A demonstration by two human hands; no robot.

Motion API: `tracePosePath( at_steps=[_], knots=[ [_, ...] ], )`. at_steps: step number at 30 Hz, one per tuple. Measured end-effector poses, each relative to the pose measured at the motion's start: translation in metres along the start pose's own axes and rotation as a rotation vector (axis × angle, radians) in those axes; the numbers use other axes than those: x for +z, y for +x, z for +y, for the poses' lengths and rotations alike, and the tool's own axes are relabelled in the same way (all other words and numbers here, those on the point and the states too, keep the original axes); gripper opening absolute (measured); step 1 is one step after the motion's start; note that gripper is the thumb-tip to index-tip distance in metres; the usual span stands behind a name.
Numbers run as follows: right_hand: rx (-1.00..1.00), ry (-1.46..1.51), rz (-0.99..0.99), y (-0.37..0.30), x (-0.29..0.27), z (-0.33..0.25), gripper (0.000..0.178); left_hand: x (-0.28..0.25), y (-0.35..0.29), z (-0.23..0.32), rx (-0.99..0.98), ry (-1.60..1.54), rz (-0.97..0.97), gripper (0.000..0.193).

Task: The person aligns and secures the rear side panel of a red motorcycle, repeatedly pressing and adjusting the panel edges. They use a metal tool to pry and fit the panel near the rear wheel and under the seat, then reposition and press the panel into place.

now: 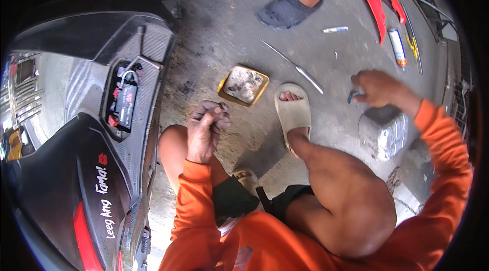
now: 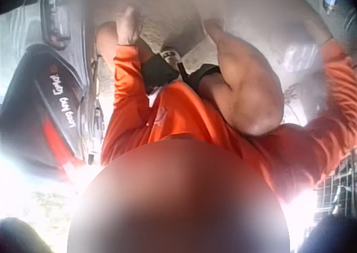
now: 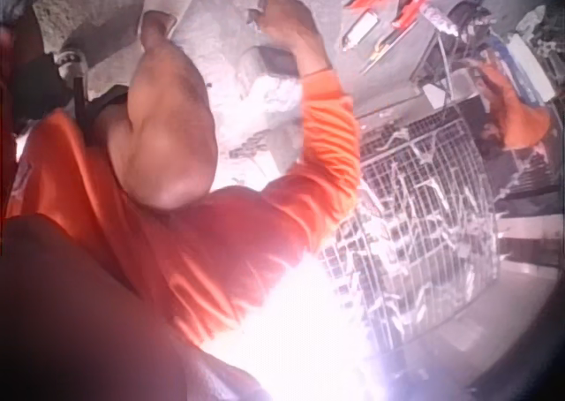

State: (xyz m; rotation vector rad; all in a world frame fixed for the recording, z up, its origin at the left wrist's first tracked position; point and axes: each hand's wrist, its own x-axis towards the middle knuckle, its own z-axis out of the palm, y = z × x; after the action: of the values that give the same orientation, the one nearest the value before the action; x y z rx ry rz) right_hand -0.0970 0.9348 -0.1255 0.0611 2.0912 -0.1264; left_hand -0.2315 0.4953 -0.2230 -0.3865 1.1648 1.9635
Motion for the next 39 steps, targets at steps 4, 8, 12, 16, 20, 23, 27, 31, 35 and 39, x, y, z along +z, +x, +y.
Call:
tracePosePath(
  at_steps=[4,8,12,16,20,23,27,31,35,39],
  knots=[
    [0.143,0.522,0.69,0.096,0.11,-0.043,0.052,0.007,-0.001,-0.002,-0.012,-0.096,-0.017,0.023],
    [0.246,0.496,0.983,0.188,0.198,-0.069,0.053,0.009,0.009,0.005,-0.003,-0.125,0.058,0.028],
    [0.399,0.589,0.938,0.198,0.21,-0.083,0.042,0.014,0.028,0.007,0.001,-0.099,0.014,0.027],
    [0.373,0.792,0.909,0.149,0.165,-0.094,0.037,0.026,0.046,0.008,0.022,-0.125,0.029,0.027],
    [-0.058,0.901,1.08,0.079,0.122,-0.101,0.036,0.042,0.068,0.011,0.032,-0.22,0.104,0.029],
    [-0.221,0.949,1.073,0.043,0.102,-0.112,0.037,0.052,0.08,0.013,0.064,-0.303,0.092,0.03],
    [-0.22,0.864,1.137,0.034,0.086,-0.125,0.038,0.062,0.085,0.017,0.139,-0.37,0.062,0.024],
    [-0.24,0.836,1.242,0.04,0.085,-0.127,0.039,0.069,0.087,0.023,0.154,-0.419,0.102,0.02],
    [-0.188,0.858,1.207,0.04,0.091,-0.124,0.04,0.074,0.088,0.024,0.159,-0.429,0.093,0.02],
    [-0.186,0.835,1.246,0.041,0.094,-0.124,0.04,0.075,0.087,0.023,0.174,-0.436,0.095,0.021]
  ],
)
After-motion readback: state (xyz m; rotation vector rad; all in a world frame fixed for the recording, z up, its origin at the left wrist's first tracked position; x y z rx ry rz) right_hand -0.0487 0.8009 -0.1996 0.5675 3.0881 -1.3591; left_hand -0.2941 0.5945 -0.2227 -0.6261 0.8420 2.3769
